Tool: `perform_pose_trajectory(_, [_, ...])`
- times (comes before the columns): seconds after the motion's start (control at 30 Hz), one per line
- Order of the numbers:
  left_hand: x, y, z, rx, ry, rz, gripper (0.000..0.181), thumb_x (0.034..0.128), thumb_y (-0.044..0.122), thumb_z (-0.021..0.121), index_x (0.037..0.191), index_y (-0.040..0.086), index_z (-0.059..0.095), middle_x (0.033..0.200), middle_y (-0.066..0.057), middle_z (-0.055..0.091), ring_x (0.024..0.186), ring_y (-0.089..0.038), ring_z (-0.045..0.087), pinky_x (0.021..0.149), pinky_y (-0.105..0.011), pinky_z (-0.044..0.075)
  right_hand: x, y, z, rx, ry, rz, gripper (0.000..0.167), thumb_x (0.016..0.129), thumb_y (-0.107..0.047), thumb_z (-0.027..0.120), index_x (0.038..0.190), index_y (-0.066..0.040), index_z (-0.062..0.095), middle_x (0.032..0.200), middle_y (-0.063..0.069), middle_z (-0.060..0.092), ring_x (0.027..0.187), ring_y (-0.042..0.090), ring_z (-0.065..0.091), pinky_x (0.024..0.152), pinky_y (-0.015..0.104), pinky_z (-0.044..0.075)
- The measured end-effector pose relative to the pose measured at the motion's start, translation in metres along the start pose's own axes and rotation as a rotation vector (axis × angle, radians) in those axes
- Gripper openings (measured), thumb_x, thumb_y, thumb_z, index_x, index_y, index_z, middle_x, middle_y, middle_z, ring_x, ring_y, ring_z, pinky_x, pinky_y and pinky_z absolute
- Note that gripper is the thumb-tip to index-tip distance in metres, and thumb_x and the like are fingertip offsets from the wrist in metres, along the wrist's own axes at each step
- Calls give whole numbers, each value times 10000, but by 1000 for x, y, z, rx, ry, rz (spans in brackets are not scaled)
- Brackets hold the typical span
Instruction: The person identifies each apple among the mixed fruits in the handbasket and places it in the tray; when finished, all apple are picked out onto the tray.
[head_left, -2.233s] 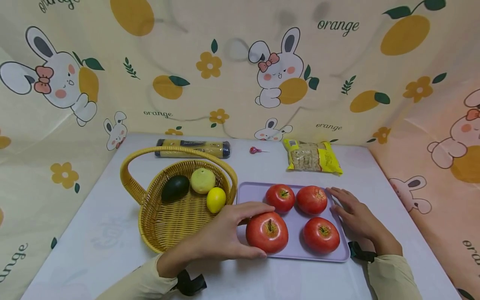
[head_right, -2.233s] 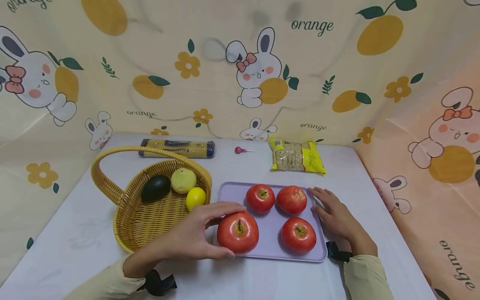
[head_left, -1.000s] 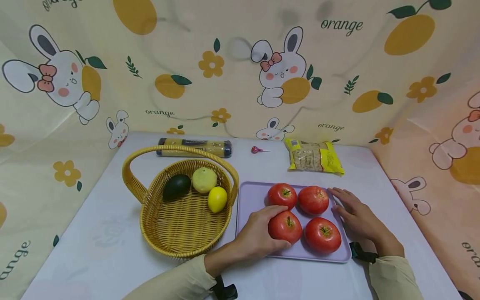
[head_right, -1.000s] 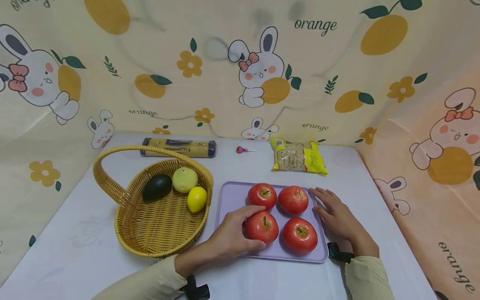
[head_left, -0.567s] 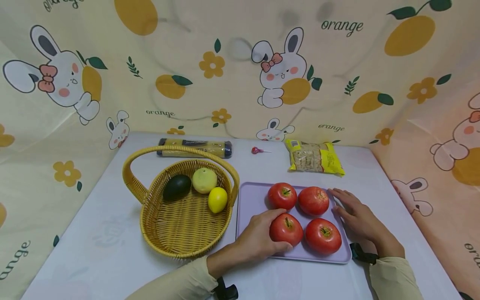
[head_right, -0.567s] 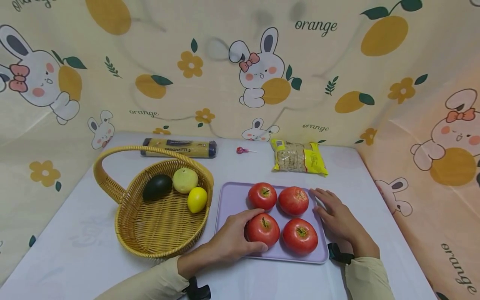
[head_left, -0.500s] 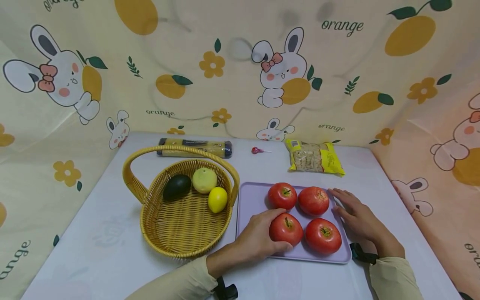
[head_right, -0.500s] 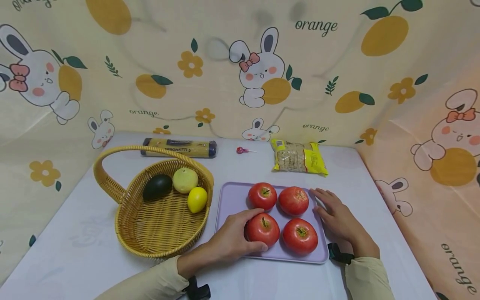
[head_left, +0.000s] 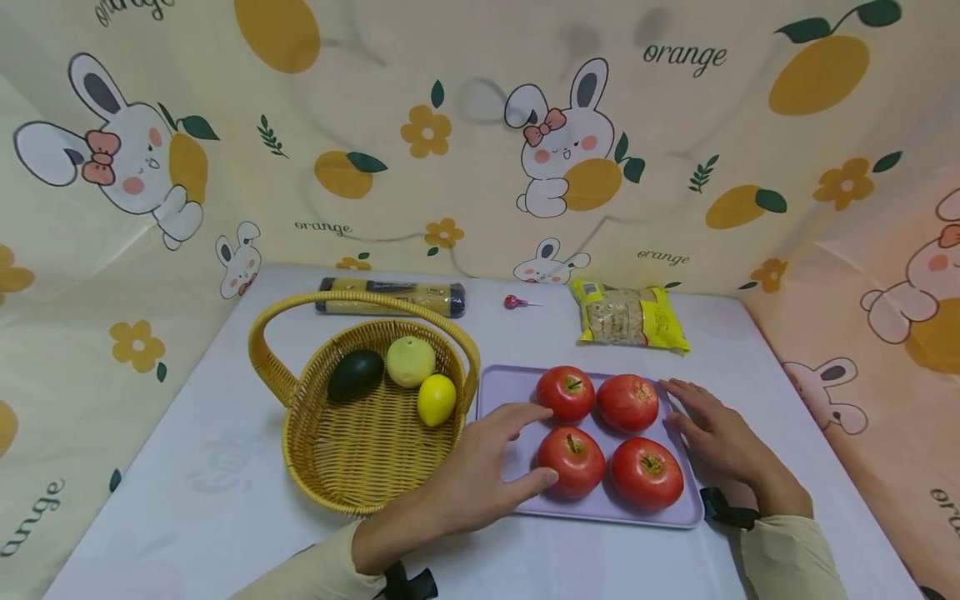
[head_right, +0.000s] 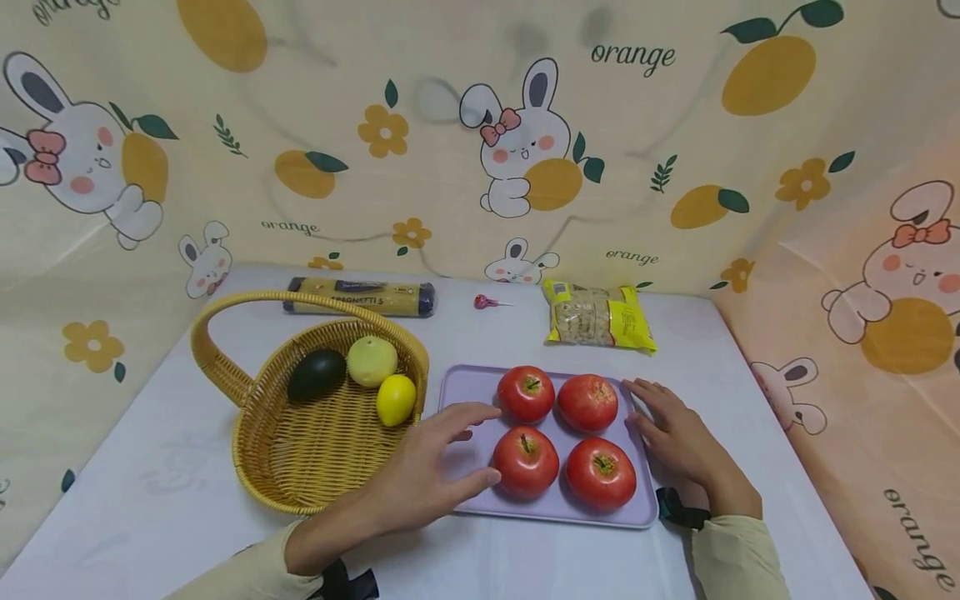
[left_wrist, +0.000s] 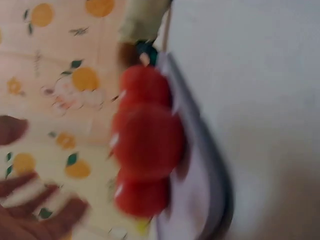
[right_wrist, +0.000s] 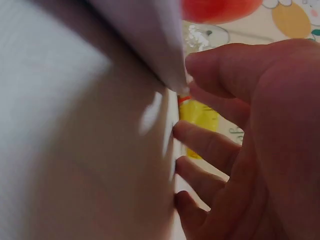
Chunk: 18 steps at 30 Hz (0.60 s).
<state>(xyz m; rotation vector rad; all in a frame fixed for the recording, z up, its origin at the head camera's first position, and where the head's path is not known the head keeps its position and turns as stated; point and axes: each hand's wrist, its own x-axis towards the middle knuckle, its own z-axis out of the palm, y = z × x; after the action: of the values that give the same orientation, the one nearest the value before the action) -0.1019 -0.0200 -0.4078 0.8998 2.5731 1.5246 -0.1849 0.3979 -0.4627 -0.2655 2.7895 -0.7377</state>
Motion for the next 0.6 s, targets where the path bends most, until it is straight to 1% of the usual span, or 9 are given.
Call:
perform_pose_trajectory(0.1, [-13, 2, -30, -54, 79, 169, 461, 1006, 156, 792, 1448, 110, 667, 1451, -38, 705, 1290, -187, 689, 1036, -347, 625, -5, -3, -7, -32, 29, 8, 722, 1111, -462, 602, 1726, -181, 349, 1739, 313, 319, 1541, 664, 303, 1078, 884, 348])
perform_pose_trajectory(0.17, [-23, 3, -54, -17, 135, 259, 421, 994, 110, 786, 1405, 90, 692, 1406, -45, 731, 1232, -174, 714, 1016, -322, 628, -10, -6, -12, -44, 67, -3, 701, 1118, -439, 599, 1723, -179, 359, 1729, 316, 338, 1530, 663, 327, 1077, 886, 353])
perform_pose_trajectory(0.27, [-39, 7, -95, 81, 206, 327, 429, 956, 64, 795, 1375, 86, 705, 1372, -56, 747, 1208, -176, 726, 1051, -277, 599, -18, -13, -21, -65, 149, -43, 677, 1118, -402, 615, 1718, -198, 378, 1712, 301, 386, 1513, 649, 369, 1062, 887, 373])
perform_pose_trajectory(0.3, [-44, 8, -109, 115, 235, 344, 438, 936, 48, 799, 1365, 76, 712, 1357, -66, 753, 1198, -182, 728, 1060, -263, 589, -21, -16, -24, -76, 185, -63, 664, 1116, -389, 622, 1712, -205, 395, 1701, 294, 411, 1503, 643, 391, 1061, 883, 379])
perform_pose_trajectory(0.37, [-52, 9, -136, 180, 296, 374, 425, 931, 39, 790, 1349, 57, 721, 1331, -93, 765, 1186, -195, 732, 1066, -226, 570, -27, -21, -31, -97, 254, -106, 639, 1114, -362, 633, 1698, -206, 426, 1677, 289, 453, 1484, 633, 422, 1072, 873, 377])
perform_pose_trajectory(0.43, [-59, 11, -164, 252, 362, 389, 379, 975, 98, 778, 1346, 38, 729, 1303, -119, 774, 1179, -163, 722, 1066, -186, 550, -33, -26, -40, -133, 323, -153, 609, 1111, -330, 643, 1676, -189, 466, 1642, 293, 497, 1455, 630, 457, 1117, 858, 350])
perform_pose_trajectory(0.47, [-62, 12, -178, 291, 399, 397, 363, 1000, 139, 763, 1343, 24, 734, 1291, -133, 779, 1169, -140, 718, 1055, -169, 543, -36, -30, -45, -150, 354, -169, 595, 1108, -313, 648, 1665, -179, 484, 1630, 292, 511, 1447, 628, 465, 1117, 860, 345])
perform_pose_trajectory(0.57, [-69, 18, -218, 423, 512, 363, 411, 1045, 291, 736, 1354, 20, 747, 1273, -165, 788, 1147, -9, 684, 1058, -114, 502, -44, -41, -62, -233, 446, -205, 577, 1103, -298, 652, 1645, -156, 511, 1611, 283, 532, 1437, 605, 474, 1134, 852, 335])
perform_pose_trajectory(0.6, [-71, 22, -231, 489, 539, 331, 476, 1063, 381, 703, 1369, 18, 740, 1286, -180, 783, 1138, -14, 674, 1072, -89, 470, -46, -46, -69, -265, 481, -219, 575, 1096, -295, 661, 1635, -149, 523, 1608, 276, 537, 1434, 592, 480, 1141, 844, 341])
